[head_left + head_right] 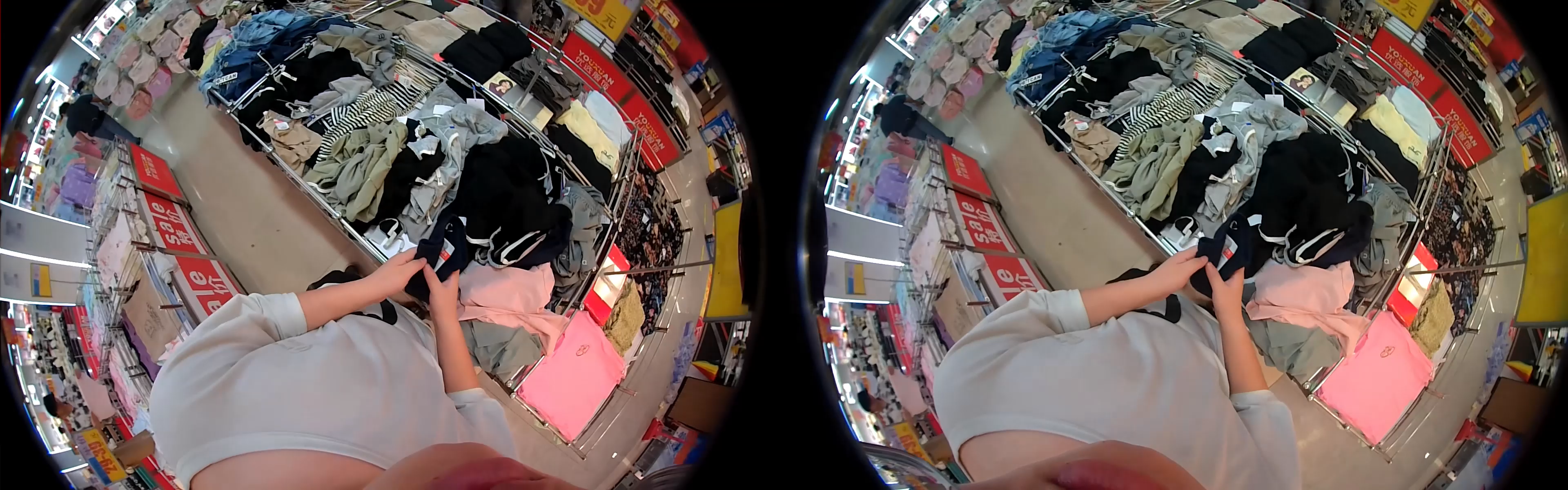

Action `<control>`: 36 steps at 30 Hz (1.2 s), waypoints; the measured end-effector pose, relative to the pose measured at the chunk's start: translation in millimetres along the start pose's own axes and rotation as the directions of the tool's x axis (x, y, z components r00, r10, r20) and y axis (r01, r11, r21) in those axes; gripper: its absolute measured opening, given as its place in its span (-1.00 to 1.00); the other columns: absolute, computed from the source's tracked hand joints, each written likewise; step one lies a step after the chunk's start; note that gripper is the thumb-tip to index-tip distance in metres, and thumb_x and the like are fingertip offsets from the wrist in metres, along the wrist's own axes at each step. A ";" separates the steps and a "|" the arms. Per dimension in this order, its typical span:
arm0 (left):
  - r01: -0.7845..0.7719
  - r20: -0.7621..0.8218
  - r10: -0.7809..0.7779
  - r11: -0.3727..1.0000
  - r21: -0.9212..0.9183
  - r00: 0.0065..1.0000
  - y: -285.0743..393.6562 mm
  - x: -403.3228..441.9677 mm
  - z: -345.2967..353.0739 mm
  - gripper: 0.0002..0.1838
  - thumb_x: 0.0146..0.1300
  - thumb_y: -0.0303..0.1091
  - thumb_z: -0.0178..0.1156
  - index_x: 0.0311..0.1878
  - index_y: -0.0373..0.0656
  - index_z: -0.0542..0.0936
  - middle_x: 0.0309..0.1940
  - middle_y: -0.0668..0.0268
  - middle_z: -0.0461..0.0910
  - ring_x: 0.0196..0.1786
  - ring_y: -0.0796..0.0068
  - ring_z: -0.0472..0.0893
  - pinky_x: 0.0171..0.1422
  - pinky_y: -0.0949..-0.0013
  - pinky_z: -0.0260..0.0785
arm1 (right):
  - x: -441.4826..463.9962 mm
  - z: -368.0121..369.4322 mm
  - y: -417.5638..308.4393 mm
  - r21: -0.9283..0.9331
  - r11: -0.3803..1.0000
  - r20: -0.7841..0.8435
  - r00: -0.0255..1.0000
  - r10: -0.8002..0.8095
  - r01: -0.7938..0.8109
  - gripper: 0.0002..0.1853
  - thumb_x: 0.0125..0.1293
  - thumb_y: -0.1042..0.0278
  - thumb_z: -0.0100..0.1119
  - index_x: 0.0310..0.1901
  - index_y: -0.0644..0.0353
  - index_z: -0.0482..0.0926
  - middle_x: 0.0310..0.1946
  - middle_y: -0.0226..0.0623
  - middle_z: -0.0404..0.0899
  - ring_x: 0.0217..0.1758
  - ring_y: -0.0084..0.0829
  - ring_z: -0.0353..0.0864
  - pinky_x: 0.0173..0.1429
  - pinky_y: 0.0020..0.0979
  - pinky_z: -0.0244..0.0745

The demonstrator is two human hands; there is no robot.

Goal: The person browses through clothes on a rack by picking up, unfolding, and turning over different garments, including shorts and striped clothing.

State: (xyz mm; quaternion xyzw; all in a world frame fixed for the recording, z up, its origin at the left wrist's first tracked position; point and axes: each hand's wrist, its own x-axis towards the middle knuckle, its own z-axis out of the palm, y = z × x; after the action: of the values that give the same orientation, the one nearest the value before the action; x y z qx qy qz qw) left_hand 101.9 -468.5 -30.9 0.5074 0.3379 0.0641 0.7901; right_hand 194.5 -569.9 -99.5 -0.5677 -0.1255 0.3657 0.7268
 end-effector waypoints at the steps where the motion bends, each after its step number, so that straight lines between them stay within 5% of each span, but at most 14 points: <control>1: -0.009 0.004 0.009 1.000 -0.011 1.000 -0.2 0.4 -8.6 -0.68 0.47 -0.28 -0.03 0.18 -0.18 0.50 -0.10 0.46 0.56 -0.07 0.67 0.45 0.02 0.54 0.29 | 0.3 8.4 2.2 -0.029 0.999 -0.041 0.999 -0.020 0.019 -0.47 0.22 0.52 0.31 0.21 0.27 0.37 0.05 -0.26 0.54 0.08 -0.43 0.54 0.20 -0.42 0.44; 8: -0.033 0.078 0.033 0.999 -0.007 0.996 29.3 -12.5 -91.7 -0.71 0.48 -0.28 -0.04 0.13 -0.16 0.52 -0.20 0.51 0.54 -0.17 0.73 0.43 -0.08 0.56 0.27 | 11.4 94.5 9.7 -0.108 0.994 -0.143 0.989 -0.042 0.026 -0.51 0.21 0.58 0.28 0.19 0.28 0.39 0.00 -0.26 0.57 0.00 -0.43 0.58 0.13 -0.42 0.49; 13: -0.181 0.054 0.196 0.963 -0.200 0.979 42.5 -22.1 -156.2 -0.72 0.49 -0.29 -0.04 0.14 -0.13 0.52 -0.27 0.53 0.52 -0.23 0.73 0.39 -0.15 0.54 0.25 | 18.8 162.6 17.3 -0.238 0.971 -0.104 0.993 -0.049 0.023 -0.54 0.19 0.53 0.28 0.15 0.24 0.44 -0.16 -0.37 0.61 -0.24 -0.58 0.55 -0.20 -0.55 0.45; 14: -0.120 0.047 0.128 0.983 -0.137 0.991 49.1 -31.8 -171.7 -0.71 0.49 -0.29 -0.04 0.15 -0.15 0.52 -0.25 0.53 0.53 -0.22 0.72 0.40 -0.12 0.54 0.26 | 20.6 174.1 23.0 -0.245 0.969 -0.085 0.994 -0.065 0.042 -0.54 0.17 0.51 0.28 0.14 0.23 0.45 -0.20 -0.41 0.60 -0.31 -0.63 0.51 -0.30 -0.58 0.38; 15: -0.115 0.048 0.123 0.983 -0.141 0.991 45.9 -31.6 -185.7 -0.71 0.49 -0.29 -0.04 0.15 -0.15 0.52 -0.25 0.53 0.53 -0.22 0.72 0.40 -0.12 0.54 0.26 | 21.2 185.9 25.4 -0.248 0.968 -0.089 0.994 -0.061 0.037 -0.54 0.17 0.51 0.28 0.14 0.23 0.45 -0.20 -0.41 0.60 -0.31 -0.63 0.51 -0.30 -0.58 0.38; 17: -0.127 -0.024 0.126 0.989 -0.075 0.992 29.5 -26.9 -213.0 -0.71 0.49 -0.29 -0.04 0.15 -0.16 0.52 -0.21 0.52 0.54 -0.21 0.70 0.41 -0.10 0.54 0.27 | 21.1 208.2 28.5 -0.278 0.955 -0.088 0.993 0.081 -0.102 -0.52 0.18 0.54 0.28 0.16 0.28 0.45 -0.07 -0.25 0.62 -0.07 -0.47 0.59 0.07 -0.46 0.49; 22: -0.073 -0.028 0.069 0.976 -0.205 0.997 25.0 -31.7 -251.8 -0.65 0.50 -0.29 -0.06 0.23 -0.20 0.49 -0.10 0.43 0.58 -0.09 0.68 0.47 0.02 0.50 0.35 | 22.7 242.6 49.3 -0.195 0.978 -0.009 0.997 -0.079 0.076 -0.53 0.19 0.53 0.28 0.16 0.26 0.43 -0.12 -0.32 0.61 -0.24 -0.55 0.58 -0.20 -0.53 0.50; 28: 0.015 -0.003 -0.016 0.976 -0.216 1.000 17.3 -23.8 -263.6 -0.61 0.48 -0.29 -0.03 0.31 -0.14 0.44 -0.02 0.41 0.58 -0.02 0.62 0.51 0.05 0.45 0.37 | 32.6 240.5 43.1 -0.325 0.946 -0.001 1.000 -0.001 0.000 -0.55 0.19 0.50 0.29 0.13 0.24 0.46 -0.12 -0.33 0.61 -0.24 -0.56 0.57 -0.17 -0.52 0.50; 32: -0.031 -0.009 0.030 0.987 -0.159 1.000 18.4 -14.4 -259.8 -0.51 0.45 -0.29 0.02 0.41 -0.14 0.36 0.13 0.33 0.56 0.10 0.55 0.52 0.12 0.43 0.38 | 44.8 229.2 33.1 -0.140 0.989 -0.089 0.995 0.043 -0.056 -0.51 0.15 0.59 0.26 0.16 0.31 0.43 -0.07 -0.24 0.59 -0.10 -0.43 0.59 0.04 -0.43 0.51; 36: -0.014 -0.013 0.014 0.999 -0.042 1.000 26.4 -0.6 -256.1 -0.54 0.43 -0.26 0.04 0.35 -0.14 0.43 0.09 0.30 0.59 0.04 0.54 0.54 0.08 0.44 0.40 | 77.0 190.4 26.4 0.015 0.999 -0.250 0.967 0.053 -0.051 -0.54 0.14 0.63 0.26 0.11 0.32 0.45 -0.13 -0.23 0.59 -0.14 -0.37 0.62 -0.04 -0.38 0.56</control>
State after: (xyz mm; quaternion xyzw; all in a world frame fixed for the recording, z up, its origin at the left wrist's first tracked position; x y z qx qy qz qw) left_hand -45.6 -262.0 -74.0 0.4924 0.3381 0.0801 0.7980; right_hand 124.4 -376.1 -80.0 -0.6094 -0.0165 0.3105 0.7294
